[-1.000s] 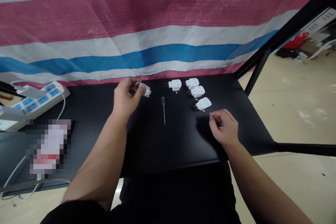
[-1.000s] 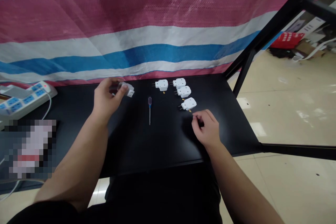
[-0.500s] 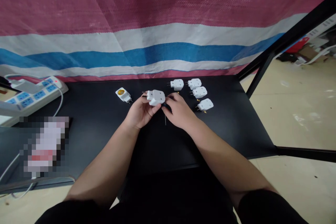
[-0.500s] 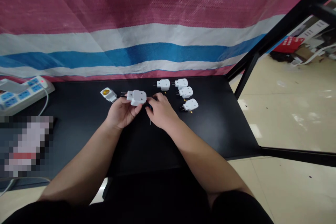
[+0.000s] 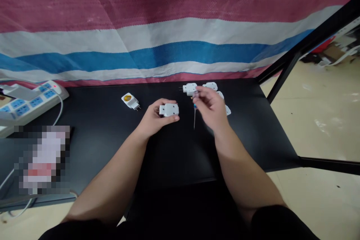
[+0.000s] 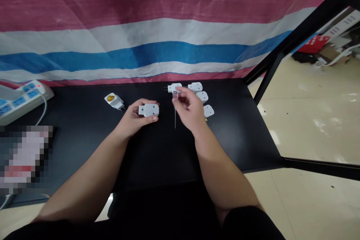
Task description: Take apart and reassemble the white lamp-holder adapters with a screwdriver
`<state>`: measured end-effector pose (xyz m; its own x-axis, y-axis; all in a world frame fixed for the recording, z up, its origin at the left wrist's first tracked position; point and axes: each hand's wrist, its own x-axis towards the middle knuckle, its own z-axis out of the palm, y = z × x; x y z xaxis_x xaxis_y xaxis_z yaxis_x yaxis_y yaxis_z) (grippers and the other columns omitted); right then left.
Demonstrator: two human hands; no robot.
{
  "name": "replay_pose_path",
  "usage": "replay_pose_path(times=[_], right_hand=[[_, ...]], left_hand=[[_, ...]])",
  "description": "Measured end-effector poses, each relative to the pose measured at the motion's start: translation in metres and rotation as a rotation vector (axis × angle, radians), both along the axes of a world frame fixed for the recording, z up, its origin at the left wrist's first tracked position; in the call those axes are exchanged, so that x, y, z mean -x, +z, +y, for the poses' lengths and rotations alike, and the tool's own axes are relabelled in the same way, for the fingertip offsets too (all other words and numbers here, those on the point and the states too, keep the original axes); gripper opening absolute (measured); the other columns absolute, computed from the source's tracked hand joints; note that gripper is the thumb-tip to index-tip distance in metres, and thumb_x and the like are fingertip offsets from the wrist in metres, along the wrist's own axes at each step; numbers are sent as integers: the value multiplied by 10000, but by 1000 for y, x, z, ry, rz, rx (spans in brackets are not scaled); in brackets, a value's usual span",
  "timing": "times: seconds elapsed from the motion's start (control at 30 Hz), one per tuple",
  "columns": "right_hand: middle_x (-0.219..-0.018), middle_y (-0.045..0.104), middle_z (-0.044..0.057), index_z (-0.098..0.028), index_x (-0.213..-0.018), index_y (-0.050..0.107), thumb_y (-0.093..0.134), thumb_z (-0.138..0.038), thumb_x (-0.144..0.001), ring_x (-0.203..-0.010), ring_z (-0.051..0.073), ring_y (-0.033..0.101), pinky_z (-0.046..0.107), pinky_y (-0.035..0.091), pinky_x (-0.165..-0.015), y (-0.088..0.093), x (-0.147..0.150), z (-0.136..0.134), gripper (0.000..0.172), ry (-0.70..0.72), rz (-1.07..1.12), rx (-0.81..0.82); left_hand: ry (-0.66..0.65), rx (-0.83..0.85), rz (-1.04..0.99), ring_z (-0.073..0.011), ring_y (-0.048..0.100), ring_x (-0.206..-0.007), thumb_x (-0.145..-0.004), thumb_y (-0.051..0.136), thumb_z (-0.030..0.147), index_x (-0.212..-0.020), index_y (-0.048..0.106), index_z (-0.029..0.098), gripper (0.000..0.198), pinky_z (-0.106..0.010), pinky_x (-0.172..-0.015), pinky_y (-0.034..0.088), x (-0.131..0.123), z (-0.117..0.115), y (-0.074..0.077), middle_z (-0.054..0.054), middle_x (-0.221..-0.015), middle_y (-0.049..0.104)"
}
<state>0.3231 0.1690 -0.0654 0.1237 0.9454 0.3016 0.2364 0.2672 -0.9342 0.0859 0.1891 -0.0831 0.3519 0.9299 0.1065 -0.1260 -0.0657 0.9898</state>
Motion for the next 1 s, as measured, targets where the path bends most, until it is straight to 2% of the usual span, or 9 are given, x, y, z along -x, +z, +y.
replay_pose_path(times=[0.1, 0.23, 0.3, 0.4, 0.53, 0.7, 0.87, 1.0], right_hand=[[-1132, 774, 35, -337, -1389, 679, 680, -358, -1081, -1003, 225, 821, 415, 724, -879, 3, -6, 0, 308, -95, 99, -219], [-1152, 755, 47, -352, -1439, 652, 673, -383, -1110, -988, 232, 837, 428, 753, -865, 3, 1, -5, 332, -107, 28, -348], [-1182, 762, 62, -344, -1432, 666, 687, -372, -1105, -1011, 246, 839, 458, 759, -901, 3, 4, -10, 329, -82, -19, -342], [-1194, 787, 67, -334, -1434, 681, 682, -343, -1107, -1028, 251, 838, 479, 761, -932, 4, 9, -16, 327, -23, -32, -316], [-1196, 814, 50, -333, -1421, 711, 712, -282, -1090, -1006, 234, 846, 456, 761, -913, 7, 12, -21, 335, 55, -13, -341], [-1186, 828, 47, -317, -1394, 715, 733, -266, -1077, -999, 222, 861, 416, 768, -888, 6, 17, -22, 322, 32, 43, -355], [-1187, 833, 58, -298, -1368, 661, 708, -306, -1095, -987, 217, 871, 403, 771, -887, 4, 21, -20, 277, 3, 12, -332], [-1176, 828, 51, -306, -1377, 648, 711, -311, -1095, -971, 208, 868, 391, 768, -871, 2, 20, -20, 289, 19, 0, -345]], left_hand=[[-25, -126, 167, -161, 699, -880, -681, 1086, 351, -1139, 850, 219, 532, -286, -788, 562, -4, -2, 1, -70, -1106, 766], [-94, -111, 267, -161, 671, -789, -661, 1094, 417, -1086, 810, 206, 553, -282, -721, 532, -8, -6, 3, -45, -972, 760], [-113, -100, 298, -169, 672, -768, -645, 1100, 437, -1025, 775, 203, 552, -282, -707, 528, -8, -8, 3, -36, -920, 768], [-80, -139, 339, -200, 711, -839, -620, 1109, 447, -977, 760, 204, 555, -303, -755, 548, -7, -10, 2, -61, -987, 803], [-104, -158, 337, -206, 733, -851, -656, 1094, 455, -1066, 793, 210, 565, -319, -795, 565, -8, -9, 0, -53, -991, 814], [-126, -207, 350, -236, 762, -932, -698, 1077, 439, -1121, 823, 214, 542, -353, -869, 577, -8, -9, 0, -70, -1064, 839], [-97, -248, 411, -216, 730, -863, -683, 1076, 415, -956, 745, 209, 476, -328, -780, 551, -7, -10, 1, -46, -989, 809], [-120, -270, 418, -202, 702, -836, -714, 1058, 380, -977, 730, 214, 452, -317, -748, 534, -9, -11, 1, -32, -969, 783]])
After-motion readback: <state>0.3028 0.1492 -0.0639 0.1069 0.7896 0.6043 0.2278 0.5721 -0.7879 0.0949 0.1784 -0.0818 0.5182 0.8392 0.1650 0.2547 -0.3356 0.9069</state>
